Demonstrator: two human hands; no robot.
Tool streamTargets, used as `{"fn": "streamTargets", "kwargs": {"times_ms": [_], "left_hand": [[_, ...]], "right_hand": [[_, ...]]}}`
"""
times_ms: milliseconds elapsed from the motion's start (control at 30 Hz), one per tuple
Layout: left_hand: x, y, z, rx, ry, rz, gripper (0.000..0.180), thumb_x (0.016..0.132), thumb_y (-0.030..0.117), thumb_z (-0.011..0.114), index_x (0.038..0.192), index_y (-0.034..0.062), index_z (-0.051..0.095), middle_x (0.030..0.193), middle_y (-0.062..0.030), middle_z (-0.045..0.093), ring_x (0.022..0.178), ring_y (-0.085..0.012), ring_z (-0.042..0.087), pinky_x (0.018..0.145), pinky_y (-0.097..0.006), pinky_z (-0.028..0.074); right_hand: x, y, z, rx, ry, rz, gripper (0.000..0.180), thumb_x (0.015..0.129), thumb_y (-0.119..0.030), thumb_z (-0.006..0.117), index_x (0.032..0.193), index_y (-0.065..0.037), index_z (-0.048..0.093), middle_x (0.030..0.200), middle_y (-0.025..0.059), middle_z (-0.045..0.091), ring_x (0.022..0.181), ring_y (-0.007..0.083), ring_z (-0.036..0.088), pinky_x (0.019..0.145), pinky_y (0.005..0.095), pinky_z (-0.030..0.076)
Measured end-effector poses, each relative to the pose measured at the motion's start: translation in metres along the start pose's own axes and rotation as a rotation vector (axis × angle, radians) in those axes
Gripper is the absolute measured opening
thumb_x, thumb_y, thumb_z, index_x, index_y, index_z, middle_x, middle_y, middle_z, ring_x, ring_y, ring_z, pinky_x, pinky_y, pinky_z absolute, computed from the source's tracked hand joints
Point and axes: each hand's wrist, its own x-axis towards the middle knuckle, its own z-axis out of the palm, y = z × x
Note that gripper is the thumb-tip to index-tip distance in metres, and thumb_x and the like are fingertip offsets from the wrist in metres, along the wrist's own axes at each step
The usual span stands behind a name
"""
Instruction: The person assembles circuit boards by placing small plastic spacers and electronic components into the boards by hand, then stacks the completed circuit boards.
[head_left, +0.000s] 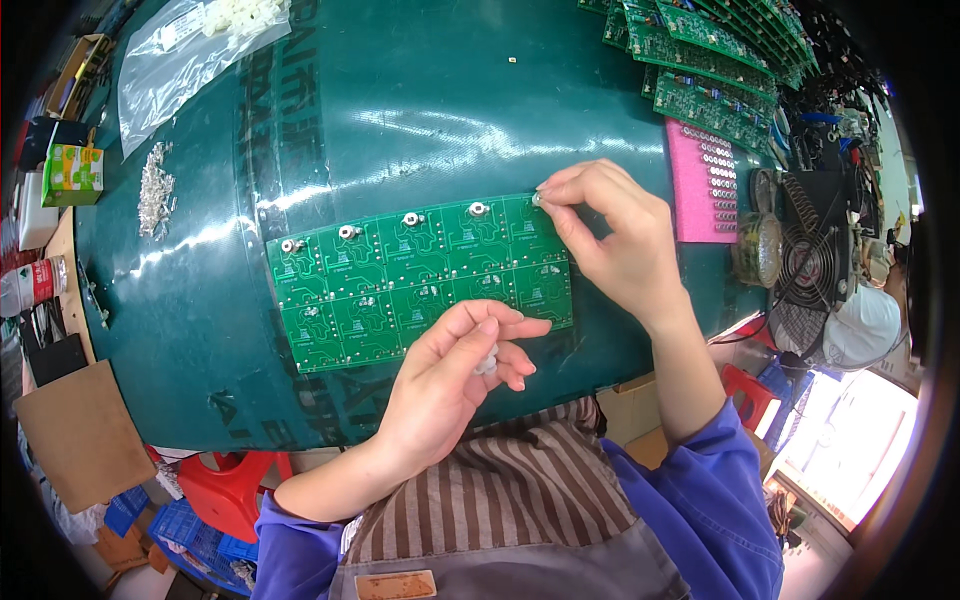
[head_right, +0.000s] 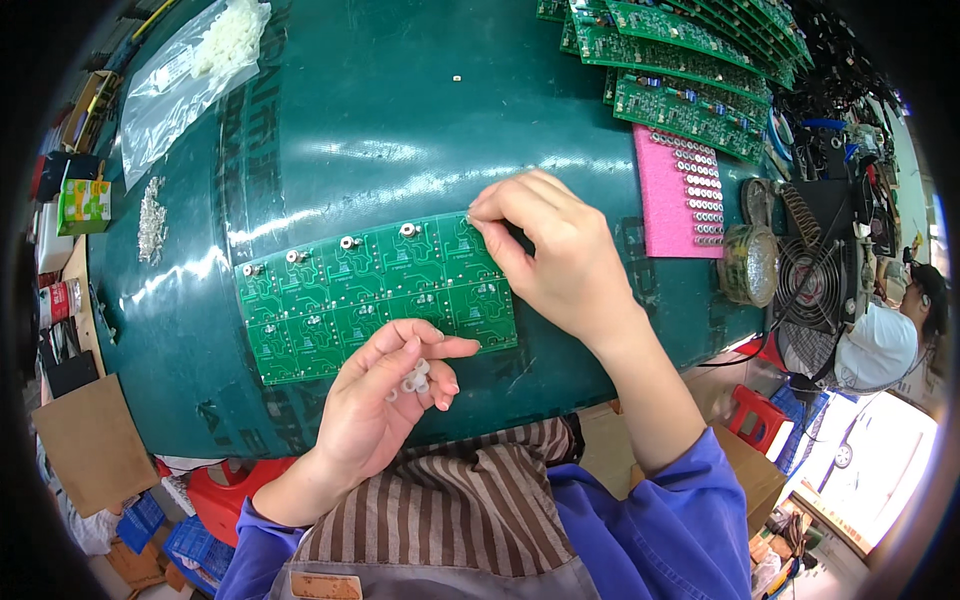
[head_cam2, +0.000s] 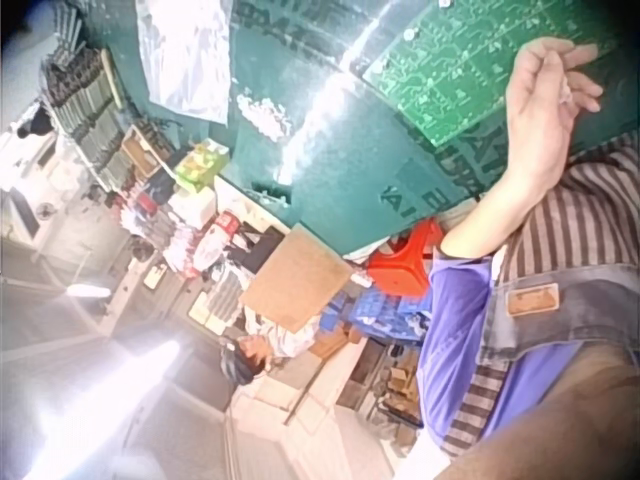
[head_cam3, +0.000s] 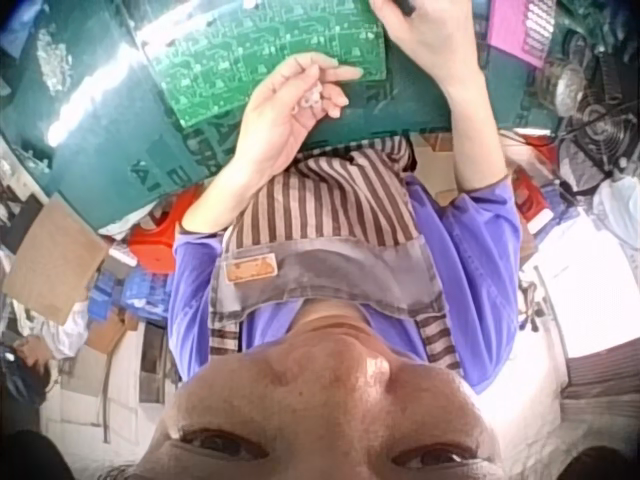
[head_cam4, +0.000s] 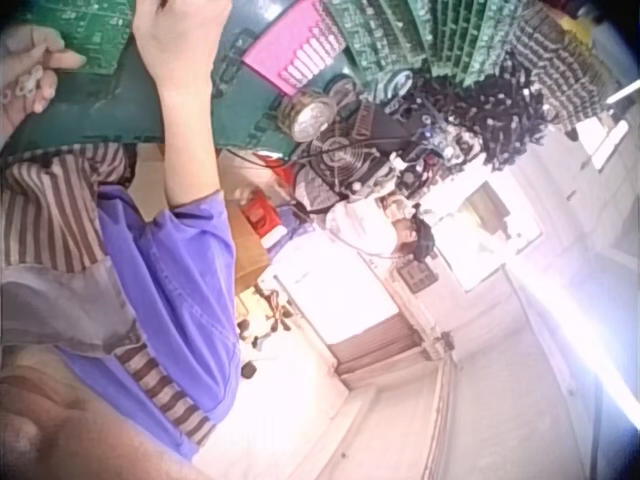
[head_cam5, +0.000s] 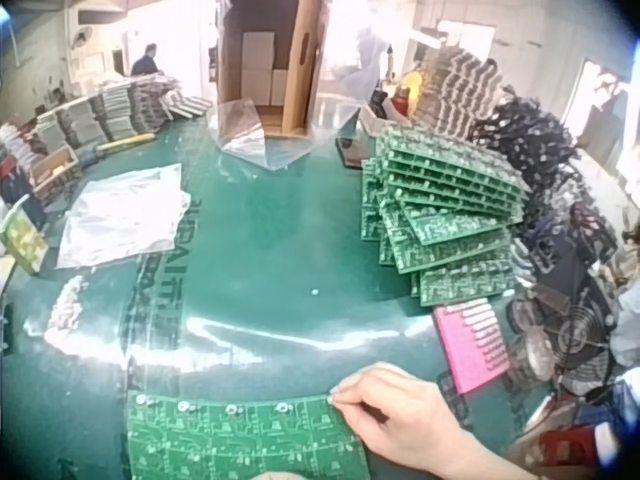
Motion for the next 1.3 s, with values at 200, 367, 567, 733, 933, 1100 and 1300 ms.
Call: {"fn": "streamTargets", "kwargs": {"times_ms": [200, 367, 567, 733, 933, 1100, 1300], "left_hand": [[0.001, 0.001, 0.003, 0.022, -0.029, -0.002, 0.020, 0.096, 0.020, 0.040, 0.106, 0.0062, 0.050, 0.111, -0.0188, 0.058, 0.077, -0.0127, 0.055, 0.071, -0.027, 0.045], [-0.002, -0.001, 0.002, 0.142, 0.003, 0.063, 0.018, 0.097, 0.023, 0.040, 0.108, 0.0095, 0.045, 0.112, -0.0192, 0.058, 0.077, -0.0128, 0.056, 0.070, -0.027, 0.045], [-0.006, -0.003, 0.003, 0.193, -0.047, 0.125, 0.022, 0.096, 0.021, 0.043, 0.107, 0.0019, 0.046, 0.106, -0.0179, 0.060, 0.075, -0.0119, 0.057, 0.068, -0.026, 0.047], [-0.005, -0.007, 0.003, 0.242, -0.014, 0.103, 0.024, 0.093, 0.019, 0.051, 0.107, -0.0003, 0.057, 0.096, -0.0109, 0.061, 0.074, -0.0095, 0.053, 0.067, -0.024, 0.046], [-0.002, -0.006, 0.014, 0.176, 0.028, 0.067, 0.024, 0.090, 0.016, 0.056, 0.109, 0.0019, 0.055, 0.089, -0.0075, 0.059, 0.073, -0.0103, 0.051, 0.066, -0.024, 0.042], [-0.001, -0.009, 0.010, 0.104, 0.025, 0.098, 0.019, 0.088, 0.014, 0.058, 0.104, 0.0040, 0.056, 0.089, -0.0086, 0.060, 0.073, -0.0111, 0.052, 0.067, -0.024, 0.042], [-0.004, -0.009, 0.012, 0.078, 0.011, 0.146, 0.017, 0.087, 0.013, 0.060, 0.100, 0.0035, 0.058, 0.088, -0.0062, 0.060, 0.074, -0.0111, 0.053, 0.067, -0.024, 0.043]], "right_hand": [[-0.008, -0.003, 0.004, -0.047, 0.057, 0.019, 0.010, 0.072, 0.003, 0.065, 0.077, -0.002, 0.058, 0.085, 0.0098, 0.063, 0.082, 0.0259, 0.061, 0.071, 0.0331, 0.049], [-0.010, -0.002, -0.021, -0.165, 0.066, 0.013, 0.012, 0.071, -0.003, 0.068, 0.082, -0.004, 0.062, 0.098, 0.0102, 0.063, 0.094, 0.0277, 0.058, 0.081, 0.0359, 0.047], [-0.030, 0.058, -0.083, -0.619, 0.414, 0.313, 0.009, 0.076, -0.006, 0.065, 0.083, -0.003, 0.062, 0.082, 0.0110, 0.060, 0.078, 0.0277, 0.058, 0.069, 0.0345, 0.046], [-0.034, 0.080, -0.084, -0.627, 0.386, 0.284, 0.007, 0.078, -0.004, 0.062, 0.084, -0.003, 0.059, 0.083, 0.0108, 0.057, 0.078, 0.0280, 0.054, 0.068, 0.0364, 0.045], [-0.032, 0.077, -0.083, -0.809, 0.404, 0.186, 0.010, 0.079, -0.003, 0.059, 0.089, -0.004, 0.056, 0.088, 0.0114, 0.057, 0.087, 0.0287, 0.052, 0.074, 0.0369, 0.041], [-0.039, 0.000, -0.047, 0.217, 0.296, 0.410, 0.008, 0.083, 0.002, 0.055, 0.091, -0.002, 0.057, 0.092, 0.0099, 0.062, 0.077, 0.0143, 0.058, 0.069, 0.0264, 0.046], [-0.062, -0.066, -0.011, 0.891, 0.044, 0.382, 0.014, 0.080, 0.011, 0.057, 0.092, 0.005, 0.056, 0.094, 0.0155, 0.061, 0.089, 0.0207, 0.062, 0.080, 0.0311, 0.051]]}}
